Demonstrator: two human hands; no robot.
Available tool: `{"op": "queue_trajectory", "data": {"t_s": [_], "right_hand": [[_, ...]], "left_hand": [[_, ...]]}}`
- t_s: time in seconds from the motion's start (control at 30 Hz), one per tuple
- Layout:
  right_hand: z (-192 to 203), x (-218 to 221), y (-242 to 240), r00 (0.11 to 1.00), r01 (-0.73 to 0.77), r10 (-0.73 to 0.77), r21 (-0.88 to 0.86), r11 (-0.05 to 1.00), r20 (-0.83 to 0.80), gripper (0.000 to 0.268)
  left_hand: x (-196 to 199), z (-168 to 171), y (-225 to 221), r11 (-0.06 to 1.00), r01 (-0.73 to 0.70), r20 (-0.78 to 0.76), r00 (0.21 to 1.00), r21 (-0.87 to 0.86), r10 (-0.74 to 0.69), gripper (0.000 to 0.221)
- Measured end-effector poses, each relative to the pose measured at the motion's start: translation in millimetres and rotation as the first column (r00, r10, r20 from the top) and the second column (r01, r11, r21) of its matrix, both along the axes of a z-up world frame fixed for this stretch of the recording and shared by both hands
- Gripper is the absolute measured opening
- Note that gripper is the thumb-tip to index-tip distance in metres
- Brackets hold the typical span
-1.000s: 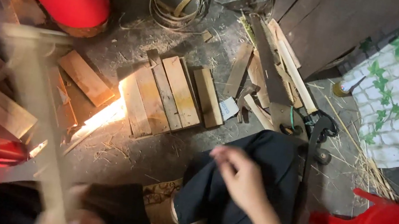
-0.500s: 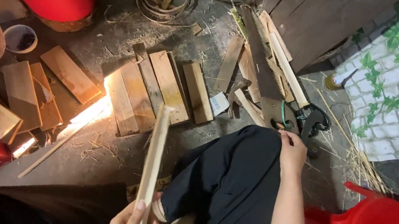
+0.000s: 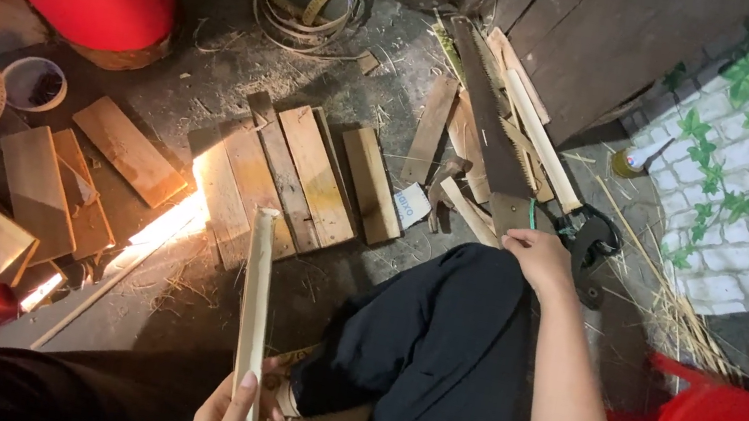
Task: A person shaves a wooden stick with a billhook, periodically measuring it with a tape measure to reach desired dimensions.
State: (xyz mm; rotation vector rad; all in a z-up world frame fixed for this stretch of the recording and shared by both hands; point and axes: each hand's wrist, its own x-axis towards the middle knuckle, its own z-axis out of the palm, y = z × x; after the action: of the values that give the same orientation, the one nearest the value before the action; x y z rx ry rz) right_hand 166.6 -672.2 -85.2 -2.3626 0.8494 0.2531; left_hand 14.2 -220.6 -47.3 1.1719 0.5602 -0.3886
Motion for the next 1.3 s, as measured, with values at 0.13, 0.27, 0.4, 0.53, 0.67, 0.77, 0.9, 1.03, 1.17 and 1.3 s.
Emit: {"op": "queue_trajectory", "data": {"t_s": [0.13,0.27,0.4,0.53,0.67,0.77,0.9,1.03,1.17,1.3], "right_hand": [[-19.6,22.3,-7.7,0.992,-0.085,0.085,0.0,0.996,0.099,0.031],[-24.5,50.8,14.4,0.987,-0.156,0.156,-0.009,0.988,0.026,0.04],[-34.4,76.0,37.7,0.945,-0.318,0.293,-0.197,0.928,-0.145,0.034],[-29.3,88.0,53.7,0.89,-0.446,0.363,-0.372,0.814,-0.275,0.041],[-38.4,88.1,55.2,0.871,-0.479,0.378,-0.375,0.794,-0.313,0.028],[-32.8,83.7,57.0,0.861,-0.506,0.422,-0.386,0.772,-0.285,0.03],[-38.3,78.8,57.2,0.854,-0.512,0.502,-0.4,0.76,-0.139,0.033],[-26.0,79.7,67.6,0.865,-0.485,0.5,-0.331,0.81,-0.045,0.027],[-25.3,81.0,75.8,0.842,-0.496,0.54,-0.365,0.788,0.023,0.027],[-17.6,84.3,83.3,0.847,-0.453,0.515,-0.33,0.828,0.13,0.028]], "left_hand": [[2.3,-9.4,-1.9,0.999,-0.037,0.032,0.999,0.002,0.037,0.05],[4.1,-1.3,-12.3,0.994,-0.079,-0.002,0.997,0.079,0.079,0.049],[4.2,10.5,-15.8,0.983,-0.073,0.022,0.997,0.165,0.071,0.049],[-2.1,-5.9,-9.0,0.987,-0.108,-0.016,0.994,0.121,0.111,0.044],[-2.4,-12.3,-6.9,0.986,-0.16,-0.014,0.987,0.045,0.161,0.043],[4.1,-7.5,-8.8,0.985,-0.172,0.0,0.985,-0.011,0.172,0.044],[17.4,13.9,-11.1,0.978,-0.208,0.005,0.978,-0.022,0.208,0.043],[30.0,6.9,-5.7,0.982,-0.165,0.073,0.982,-0.095,0.172,0.042],[59.2,29.6,-7.4,0.998,-0.027,0.027,0.999,0.063,0.025,0.042],[76.4,14.8,-5.8,0.977,0.105,0.001,0.994,0.186,-0.108,0.046]]}}
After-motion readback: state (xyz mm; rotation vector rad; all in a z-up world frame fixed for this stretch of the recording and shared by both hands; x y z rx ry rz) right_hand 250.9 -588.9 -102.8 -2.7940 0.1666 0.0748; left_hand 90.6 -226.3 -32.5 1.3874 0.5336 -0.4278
